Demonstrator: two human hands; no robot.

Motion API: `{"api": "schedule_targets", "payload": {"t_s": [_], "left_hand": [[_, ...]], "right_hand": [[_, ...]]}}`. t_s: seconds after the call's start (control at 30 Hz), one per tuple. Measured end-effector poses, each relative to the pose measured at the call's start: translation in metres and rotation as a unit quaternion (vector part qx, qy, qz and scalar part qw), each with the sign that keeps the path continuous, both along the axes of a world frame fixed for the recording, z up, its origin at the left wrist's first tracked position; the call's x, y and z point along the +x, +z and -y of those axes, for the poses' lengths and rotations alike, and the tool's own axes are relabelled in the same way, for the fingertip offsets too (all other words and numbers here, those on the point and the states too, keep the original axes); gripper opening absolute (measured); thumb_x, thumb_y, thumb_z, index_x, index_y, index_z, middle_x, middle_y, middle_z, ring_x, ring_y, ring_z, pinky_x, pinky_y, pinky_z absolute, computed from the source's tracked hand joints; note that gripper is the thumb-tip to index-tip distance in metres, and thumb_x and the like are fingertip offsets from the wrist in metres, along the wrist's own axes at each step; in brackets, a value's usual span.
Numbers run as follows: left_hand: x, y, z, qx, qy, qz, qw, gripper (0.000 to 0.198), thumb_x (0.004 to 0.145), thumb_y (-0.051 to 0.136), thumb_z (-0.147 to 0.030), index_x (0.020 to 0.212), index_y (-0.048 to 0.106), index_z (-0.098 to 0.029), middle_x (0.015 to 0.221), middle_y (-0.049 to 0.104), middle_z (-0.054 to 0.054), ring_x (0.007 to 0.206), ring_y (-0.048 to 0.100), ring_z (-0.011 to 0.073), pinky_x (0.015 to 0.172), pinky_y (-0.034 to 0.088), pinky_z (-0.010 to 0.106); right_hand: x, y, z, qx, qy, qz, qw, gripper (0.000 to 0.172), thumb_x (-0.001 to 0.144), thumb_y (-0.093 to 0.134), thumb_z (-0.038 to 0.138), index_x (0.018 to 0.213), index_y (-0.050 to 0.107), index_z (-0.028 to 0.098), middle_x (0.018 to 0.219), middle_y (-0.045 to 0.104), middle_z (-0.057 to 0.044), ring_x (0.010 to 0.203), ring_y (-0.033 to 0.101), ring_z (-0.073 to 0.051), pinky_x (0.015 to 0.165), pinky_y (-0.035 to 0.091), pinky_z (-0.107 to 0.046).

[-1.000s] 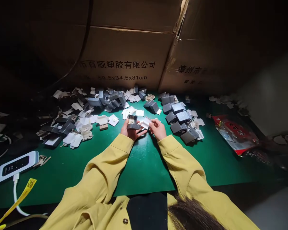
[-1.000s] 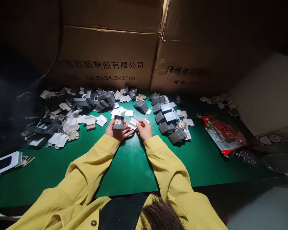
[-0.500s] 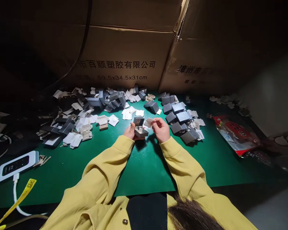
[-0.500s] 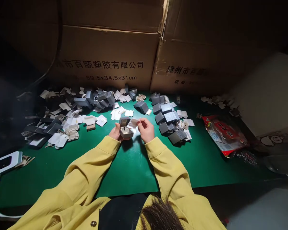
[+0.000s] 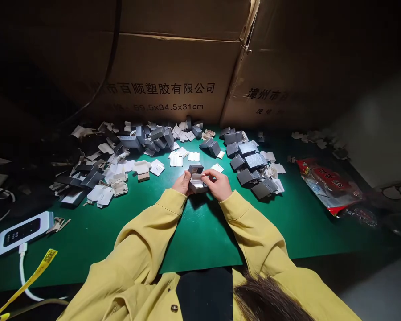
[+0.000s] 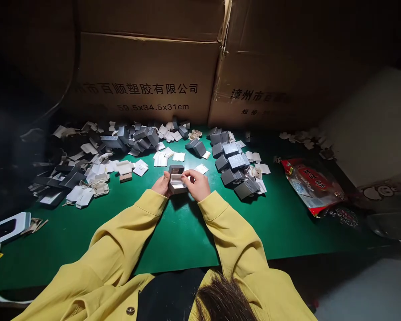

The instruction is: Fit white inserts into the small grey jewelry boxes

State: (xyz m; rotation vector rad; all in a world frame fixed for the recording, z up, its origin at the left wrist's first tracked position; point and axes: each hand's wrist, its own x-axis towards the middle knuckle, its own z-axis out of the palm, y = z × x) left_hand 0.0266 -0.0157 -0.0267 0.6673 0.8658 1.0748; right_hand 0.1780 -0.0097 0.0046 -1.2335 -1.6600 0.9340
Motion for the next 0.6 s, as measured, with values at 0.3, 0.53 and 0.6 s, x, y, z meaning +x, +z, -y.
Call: {"api": "schedule_targets", "payload": {"t_s": [0.3, 0.53, 0.6], "left_hand": [[0.0012, 0.0061, 0.0032, 0.007, -0.019, -0.005, 1.0, 0.078, 0.071, 0.056, -0.068, 0.125, 0.052, -0.012, 0.097, 0.069, 0.014, 0.086, 0.067, 0.0264, 0.068, 0.055, 0.035], [0.0004, 0.0038, 0.0012, 0.015, -0.029, -0.007, 0.999, 0.081, 0.067, 0.061, -0.07, 0.126, 0.052, -0.015, 0.106, 0.066, 0.014, 0.078, 0.065, 0.0216, 0.059, 0.054, 0.029], [0.0002, 0.0025, 0.0007, 0.022, -0.038, -0.005, 0.999, 0.08, 0.065, 0.064, -0.069, 0.124, 0.053, -0.016, 0.105, 0.065, 0.012, 0.073, 0.064, 0.0185, 0.057, 0.053, 0.028]], "right_hand": [[0.0036, 0.0035, 0.0011, 0.126, -0.038, 0.138, 0.982, 0.019, 0.082, 0.058, 0.031, 0.089, 0.068, 0.016, 0.075, 0.066, -0.002, 0.054, 0.049, -0.011, 0.059, 0.043, -0.024], [0.0091, 0.0096, 0.0071, 0.248, 0.041, 0.274, 0.928, 0.025, 0.092, 0.047, 0.028, 0.09, 0.071, 0.022, 0.087, 0.07, -0.004, 0.079, 0.058, -0.015, 0.065, 0.041, -0.025], [0.0098, 0.0108, 0.0076, 0.249, 0.055, 0.317, 0.914, 0.025, 0.093, 0.047, 0.03, 0.093, 0.072, 0.025, 0.092, 0.071, -0.002, 0.081, 0.056, -0.015, 0.06, 0.038, -0.025]]}}
